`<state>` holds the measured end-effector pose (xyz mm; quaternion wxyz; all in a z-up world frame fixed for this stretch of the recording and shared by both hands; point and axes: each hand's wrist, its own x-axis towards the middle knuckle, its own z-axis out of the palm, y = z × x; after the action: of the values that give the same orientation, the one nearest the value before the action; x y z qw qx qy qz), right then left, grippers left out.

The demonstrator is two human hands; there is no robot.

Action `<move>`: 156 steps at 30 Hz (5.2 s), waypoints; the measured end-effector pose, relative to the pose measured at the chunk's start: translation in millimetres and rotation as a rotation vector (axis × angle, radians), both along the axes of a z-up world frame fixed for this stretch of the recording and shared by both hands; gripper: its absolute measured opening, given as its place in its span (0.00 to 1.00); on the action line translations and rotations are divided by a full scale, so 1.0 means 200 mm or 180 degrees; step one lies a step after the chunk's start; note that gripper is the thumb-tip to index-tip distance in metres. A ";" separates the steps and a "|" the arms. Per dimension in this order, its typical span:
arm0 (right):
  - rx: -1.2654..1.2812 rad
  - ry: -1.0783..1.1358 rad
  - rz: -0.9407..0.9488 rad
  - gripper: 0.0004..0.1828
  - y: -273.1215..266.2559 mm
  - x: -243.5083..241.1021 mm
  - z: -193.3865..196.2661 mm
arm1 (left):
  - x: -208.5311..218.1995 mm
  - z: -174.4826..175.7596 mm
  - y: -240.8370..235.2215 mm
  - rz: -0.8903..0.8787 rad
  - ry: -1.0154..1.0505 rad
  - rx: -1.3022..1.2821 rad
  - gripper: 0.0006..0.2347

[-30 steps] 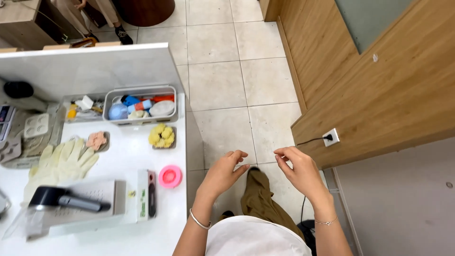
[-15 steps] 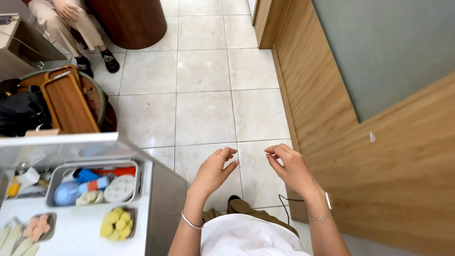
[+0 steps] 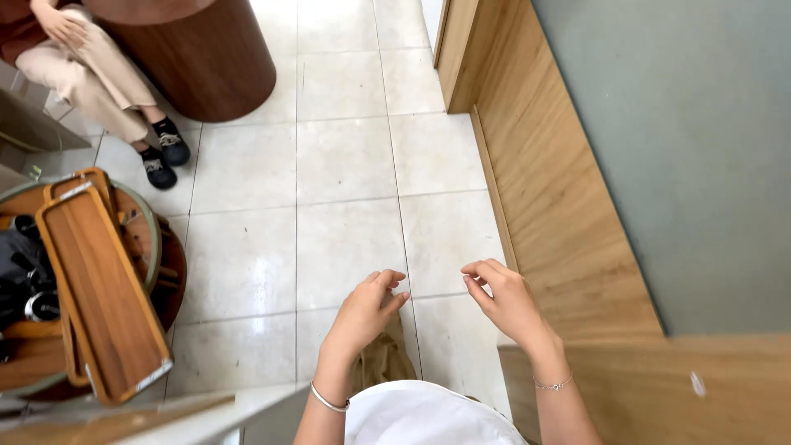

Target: Moving small green gift boxes from a display shelf to a larger collection on a workbench.

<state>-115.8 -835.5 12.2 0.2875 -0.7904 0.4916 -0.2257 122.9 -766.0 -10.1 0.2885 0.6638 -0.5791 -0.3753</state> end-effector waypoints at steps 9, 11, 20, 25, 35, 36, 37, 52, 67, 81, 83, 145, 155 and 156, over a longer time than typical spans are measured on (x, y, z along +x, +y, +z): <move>-0.0248 -0.0147 -0.0185 0.06 -0.91 0.43 0.06 | 0.45 0.07 -1.02 -0.0277 -0.0222 -0.0369 0.12; -0.0230 -0.0073 -0.0246 0.06 -1.07 0.50 0.06 | 0.53 0.08 -1.19 -0.0318 -0.0206 -0.0327 0.12; 0.0029 -0.0013 -0.0285 0.07 -1.77 0.71 0.02 | 0.75 0.05 -1.83 -0.0298 -0.0112 -0.0083 0.13; -0.0102 -0.0011 -0.0185 0.07 -2.27 0.82 0.01 | 0.85 0.04 -2.27 -0.0168 -0.0185 0.0096 0.12; -0.0093 -0.0062 0.0013 0.08 -3.50 0.93 0.15 | 0.95 0.16 -3.45 0.0118 -0.0268 0.0047 0.13; -0.0152 -0.0107 0.0108 0.08 -3.61 0.93 0.14 | 0.95 0.17 -3.56 0.0164 -0.0249 0.0018 0.13; -0.0144 -0.0103 0.0103 0.08 -3.71 0.94 0.14 | 0.96 0.17 -3.65 0.0159 -0.0244 0.0025 0.13; 0.0160 0.0116 -0.0094 0.09 -4.92 1.33 0.10 | 1.39 0.08 -4.90 0.0065 -0.0091 0.0021 0.14; -0.0029 -0.0141 -0.0307 0.09 -6.24 2.14 0.22 | 2.18 0.22 -6.32 -0.0285 -0.0109 -0.0415 0.12; 0.0015 0.0073 -0.0151 0.09 -7.60 2.35 0.19 | 2.37 0.19 -7.58 -0.0067 -0.0243 -0.0225 0.13; -0.0015 0.0023 -0.0119 0.09 -7.82 2.36 0.23 | 2.38 0.22 -7.78 -0.0038 -0.0216 -0.0280 0.13; -0.2285 -0.1252 -0.2785 0.17 -10.90 2.48 1.52 | 2.38 1.58 -12.26 -0.3178 0.1699 -0.2872 0.18; -0.1431 -0.0607 -0.3226 0.40 -11.14 2.40 1.63 | 1.91 1.63 -12.55 -0.3997 0.1773 -0.2738 0.24; -0.1278 -0.0480 -0.3201 0.45 -11.16 2.42 1.66 | 1.84 1.61 -12.58 -0.4072 0.1690 -0.2994 0.26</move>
<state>367.5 -3067.5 343.2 0.0220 -0.4789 0.7341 -0.4808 491.9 -3281.2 312.3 0.3936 -0.0930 -0.8530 -0.3297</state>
